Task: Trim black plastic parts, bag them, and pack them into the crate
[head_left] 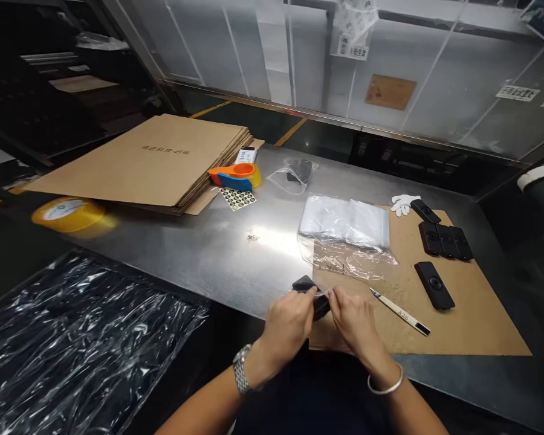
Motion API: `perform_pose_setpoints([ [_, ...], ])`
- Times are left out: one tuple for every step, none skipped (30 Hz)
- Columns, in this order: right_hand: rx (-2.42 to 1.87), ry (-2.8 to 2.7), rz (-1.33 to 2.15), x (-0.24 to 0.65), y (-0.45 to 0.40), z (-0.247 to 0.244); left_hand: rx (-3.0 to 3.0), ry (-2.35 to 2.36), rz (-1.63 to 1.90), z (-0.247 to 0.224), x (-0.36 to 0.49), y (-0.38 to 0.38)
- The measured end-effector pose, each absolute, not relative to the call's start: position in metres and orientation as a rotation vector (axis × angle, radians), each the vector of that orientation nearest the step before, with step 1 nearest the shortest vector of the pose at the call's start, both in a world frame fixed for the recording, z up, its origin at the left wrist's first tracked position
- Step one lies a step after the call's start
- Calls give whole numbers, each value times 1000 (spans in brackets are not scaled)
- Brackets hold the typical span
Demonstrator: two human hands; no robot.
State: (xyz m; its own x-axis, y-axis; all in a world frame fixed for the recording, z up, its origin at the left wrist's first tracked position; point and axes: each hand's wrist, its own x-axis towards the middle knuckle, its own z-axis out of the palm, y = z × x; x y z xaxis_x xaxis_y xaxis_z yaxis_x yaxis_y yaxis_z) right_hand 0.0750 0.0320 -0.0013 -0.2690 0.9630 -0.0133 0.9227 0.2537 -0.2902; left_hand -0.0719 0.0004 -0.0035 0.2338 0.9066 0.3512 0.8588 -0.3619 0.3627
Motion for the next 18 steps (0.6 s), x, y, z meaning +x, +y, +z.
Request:
perform_pose_setpoints([
  [-1729,-2383,381,76,38,5,2289,1776,785,1,-78,4],
  [-1658,-2419,410,76,43,11,2170,1796,802,6,-85,8],
  [-1582,-2458,434,76,48,17,2033,1778,840,11,-92,11],
  [-1503,-2484,470,75,53,24,1881,1728,895,15,-98,13],
  [-1426,-2484,537,73,57,29,1708,1659,974,18,-104,14],
  [-1354,-2451,642,70,59,35,1513,1571,1085,21,-108,14],
  [-1277,-2385,783,66,60,40,1265,1479,1232,21,-111,13],
  [-1190,-2289,953,61,61,44,985,1388,1388,19,-113,11],
  [-1107,-2176,1122,55,60,48,710,1296,1532,16,-114,8],
  [-1038,-2064,1266,48,59,51,401,1205,1660,11,-115,4],
  [-985,-1981,1366,40,58,52,247,1190,1702,4,-114,-1],
  [-940,-1924,1437,32,56,53,183,1195,1700,-3,-113,-7],
  [-897,-1891,1492,22,54,53,132,1186,1674,-10,-112,-13],
  [-854,-1869,1534,12,52,52,103,1159,1644,-17,-111,-20],
  [-815,-1863,1582,1,48,49,88,1115,1607,-22,-111,-27],
  [-786,-1861,1638,-9,45,45,67,984,1522,-25,-111,-35],
  [-767,-1849,1699,-20,40,40,21,754,1440,-26,-112,-42],
  [-759,-1824,1764,-30,35,33,-35,553,1441,-26,-116,-48],
])
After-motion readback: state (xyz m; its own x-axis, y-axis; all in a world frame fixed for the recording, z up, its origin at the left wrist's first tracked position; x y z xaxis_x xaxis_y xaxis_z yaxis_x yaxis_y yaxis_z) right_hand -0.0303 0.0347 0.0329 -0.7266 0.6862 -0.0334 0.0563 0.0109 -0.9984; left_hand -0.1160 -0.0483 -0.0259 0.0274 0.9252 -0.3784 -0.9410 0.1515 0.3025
